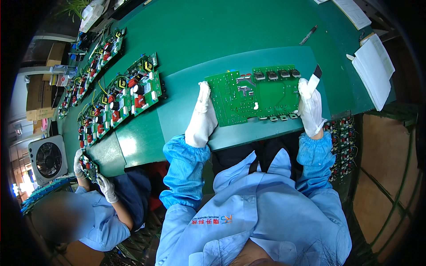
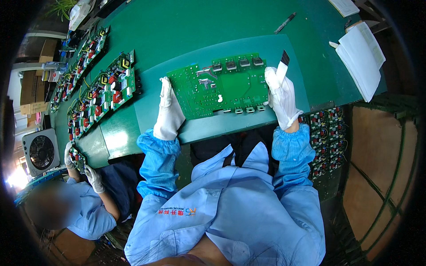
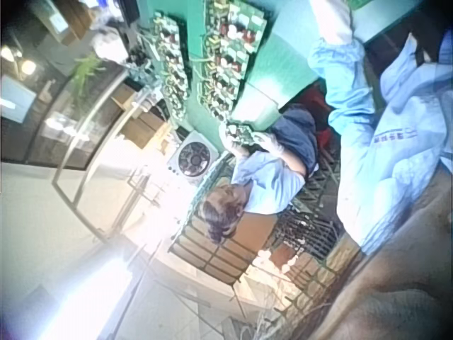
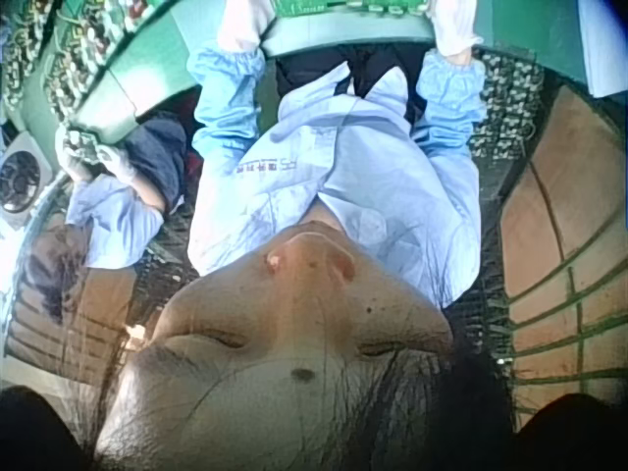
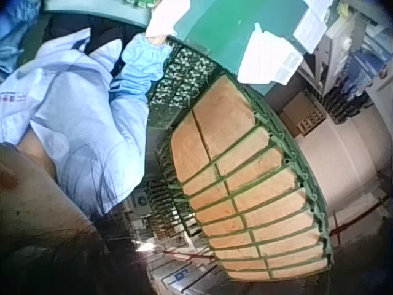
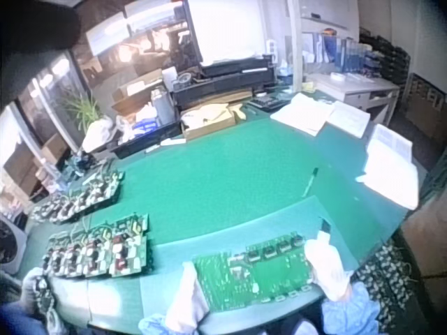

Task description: Assembling and inspecting electronic components on PCB boards at a factory workstation.

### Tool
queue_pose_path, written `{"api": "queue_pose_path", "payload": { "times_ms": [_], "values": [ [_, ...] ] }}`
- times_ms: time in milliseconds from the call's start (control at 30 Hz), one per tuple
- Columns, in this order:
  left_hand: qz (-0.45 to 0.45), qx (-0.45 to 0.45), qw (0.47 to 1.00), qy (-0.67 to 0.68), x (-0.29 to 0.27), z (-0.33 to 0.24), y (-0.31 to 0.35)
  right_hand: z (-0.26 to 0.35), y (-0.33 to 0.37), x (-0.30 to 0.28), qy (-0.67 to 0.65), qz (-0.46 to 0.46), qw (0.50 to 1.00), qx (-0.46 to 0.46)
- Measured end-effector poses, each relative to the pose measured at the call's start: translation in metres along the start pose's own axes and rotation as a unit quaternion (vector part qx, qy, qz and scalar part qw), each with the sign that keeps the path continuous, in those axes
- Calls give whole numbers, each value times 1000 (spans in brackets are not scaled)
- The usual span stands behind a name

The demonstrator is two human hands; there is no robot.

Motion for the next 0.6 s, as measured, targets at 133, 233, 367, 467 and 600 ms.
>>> {"api": "queue_pose_path", "payload": {
  "times_ms": [133,233,367,467,600],
  "values": [
    [91,127,986,-56,9,-14,-2,14,2,14,-30,35,997,-56],
    [76,189,972,-113,21,-28,8,25,0,20,5,93,986,-138],
    [68,222,956,-182,25,-31,7,37,-1,17,7,68,977,-204],
    [39,215,956,-197,21,-30,6,34,4,-3,-57,-66,983,-161],
    [47,217,955,-198,25,-29,3,44,34,-20,146,-60,966,-205]
  ]
}}
Point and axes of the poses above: each hand's wrist, its own y-axis away from the middle knuckle, its own x-axis out of the palm, z = x × y, the point moved 8 cm from there along -y, towards the middle knuckle, and after that the axes turned 2 degrees about y, right-handed, at the moved point
